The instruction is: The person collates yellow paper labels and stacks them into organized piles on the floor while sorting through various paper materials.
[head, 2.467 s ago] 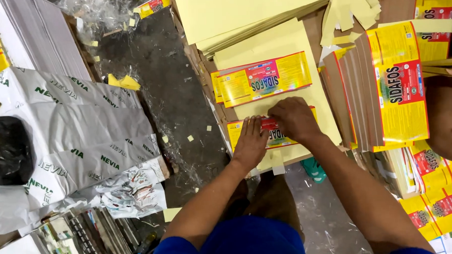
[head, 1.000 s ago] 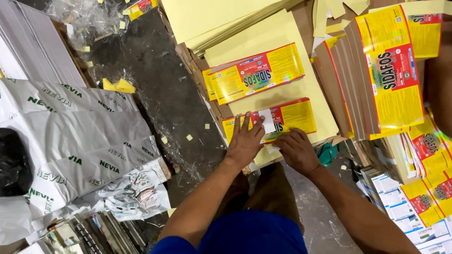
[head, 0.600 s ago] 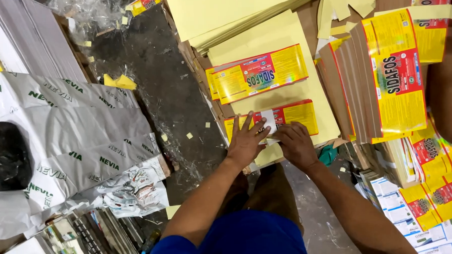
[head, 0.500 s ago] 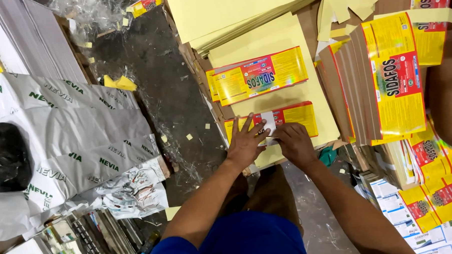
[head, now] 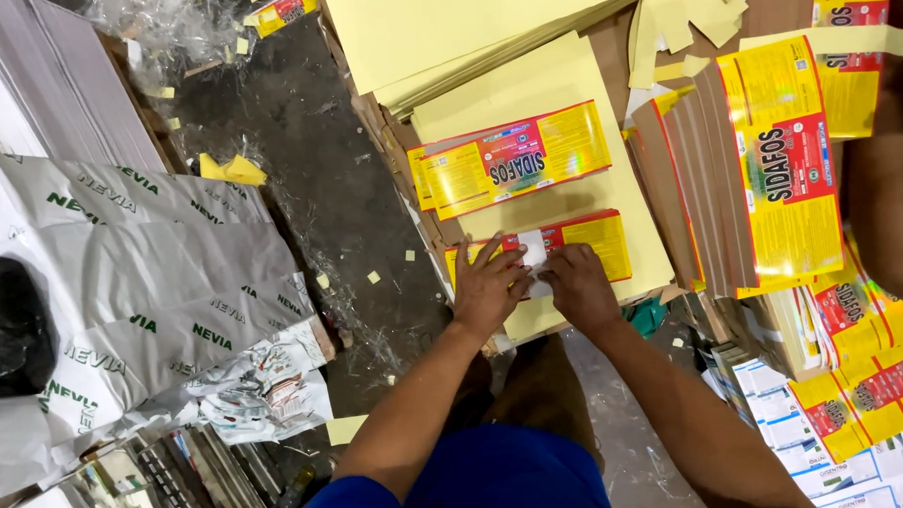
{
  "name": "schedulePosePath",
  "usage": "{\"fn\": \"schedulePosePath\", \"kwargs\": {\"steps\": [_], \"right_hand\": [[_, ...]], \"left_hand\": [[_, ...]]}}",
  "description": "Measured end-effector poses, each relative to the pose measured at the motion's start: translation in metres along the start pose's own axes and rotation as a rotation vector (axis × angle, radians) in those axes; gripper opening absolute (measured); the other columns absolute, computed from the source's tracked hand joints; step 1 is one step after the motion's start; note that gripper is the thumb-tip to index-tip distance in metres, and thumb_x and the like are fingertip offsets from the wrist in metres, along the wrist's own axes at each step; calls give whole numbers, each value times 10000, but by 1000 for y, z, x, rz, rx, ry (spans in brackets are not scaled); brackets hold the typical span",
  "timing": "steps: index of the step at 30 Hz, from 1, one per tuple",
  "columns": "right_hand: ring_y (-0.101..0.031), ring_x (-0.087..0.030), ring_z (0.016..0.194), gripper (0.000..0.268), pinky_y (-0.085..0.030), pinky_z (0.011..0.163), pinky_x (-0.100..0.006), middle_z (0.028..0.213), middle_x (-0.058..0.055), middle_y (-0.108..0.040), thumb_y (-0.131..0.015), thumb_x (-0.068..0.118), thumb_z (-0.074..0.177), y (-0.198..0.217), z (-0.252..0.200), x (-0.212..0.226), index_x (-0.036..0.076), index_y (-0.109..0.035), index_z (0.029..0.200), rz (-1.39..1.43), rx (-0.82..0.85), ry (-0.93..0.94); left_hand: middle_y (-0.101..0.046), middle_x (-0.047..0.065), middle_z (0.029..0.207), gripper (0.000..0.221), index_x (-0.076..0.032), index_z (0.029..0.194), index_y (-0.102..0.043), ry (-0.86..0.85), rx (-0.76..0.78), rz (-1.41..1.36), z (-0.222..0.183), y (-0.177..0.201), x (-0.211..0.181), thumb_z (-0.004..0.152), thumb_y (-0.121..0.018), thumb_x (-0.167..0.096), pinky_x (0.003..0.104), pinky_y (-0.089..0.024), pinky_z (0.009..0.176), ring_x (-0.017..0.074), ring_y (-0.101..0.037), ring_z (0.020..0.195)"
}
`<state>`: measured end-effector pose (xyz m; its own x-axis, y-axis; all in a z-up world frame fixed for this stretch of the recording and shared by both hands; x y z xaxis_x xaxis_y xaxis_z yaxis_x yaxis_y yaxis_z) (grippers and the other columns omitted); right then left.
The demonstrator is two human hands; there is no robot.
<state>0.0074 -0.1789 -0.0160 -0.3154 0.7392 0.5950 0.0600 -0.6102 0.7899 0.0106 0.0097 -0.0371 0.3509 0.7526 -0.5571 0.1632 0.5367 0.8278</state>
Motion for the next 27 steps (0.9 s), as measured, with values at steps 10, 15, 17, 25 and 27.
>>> {"fn": "schedulePosePath", "kwargs": {"steps": [10,15,17,25,27], "right_hand": [[-611,-336,972,232,-504,863,-444,978,-94,-653,-830,41,743,-11,-4,-10,80,-666,902,96,-73,-161],[-587,-291,875,497,-541,778,-380,1077,-169,-515,-878,91,717,-10,5,-14,-28,-550,1071,250,-99,-419],[-603,-265,862,510,-554,764,-358,1081,-154,-502,-881,117,736,-14,8,-19,-29,-536,1081,280,-82,-509],[-572,-366,930,493,-529,779,-441,1075,-216,-531,-886,142,762,-25,8,-24,-59,-552,1064,113,-149,-392],[-567,-395,952,463,-519,812,-473,1040,-213,-552,-871,141,740,-25,9,-22,-43,-565,1035,46,-144,-394]], "left_hand": [[-738,-56,1185,107,-182,769,-762,152,-50,-107,13,8,-16,780,-839,-255,640,-178,1191,221,-538,1351],[-690,20,1119,444,-141,1060,-691,340,-74,-102,27,17,-23,688,-889,-282,539,-259,1161,226,-612,1163],[-680,21,1106,466,-146,1084,-684,341,-112,-101,29,15,-21,691,-890,-285,522,-280,1128,229,-617,1135],[-681,7,1033,405,-173,1003,-716,361,-164,-90,41,9,-15,684,-902,-341,473,-345,1002,237,-610,1062],[-677,11,998,375,-175,959,-726,393,-154,-102,43,5,-12,675,-908,-338,476,-341,980,242,-609,1056]]}}
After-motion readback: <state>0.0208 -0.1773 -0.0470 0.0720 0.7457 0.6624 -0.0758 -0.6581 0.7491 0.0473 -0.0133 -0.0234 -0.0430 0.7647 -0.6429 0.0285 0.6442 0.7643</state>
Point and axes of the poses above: each hand's wrist, its own z-axis towards the middle knuckle, its own y-axis out of the back of the hand, x = y × z, the point moved 1 cm from there along z, towards the middle knuckle
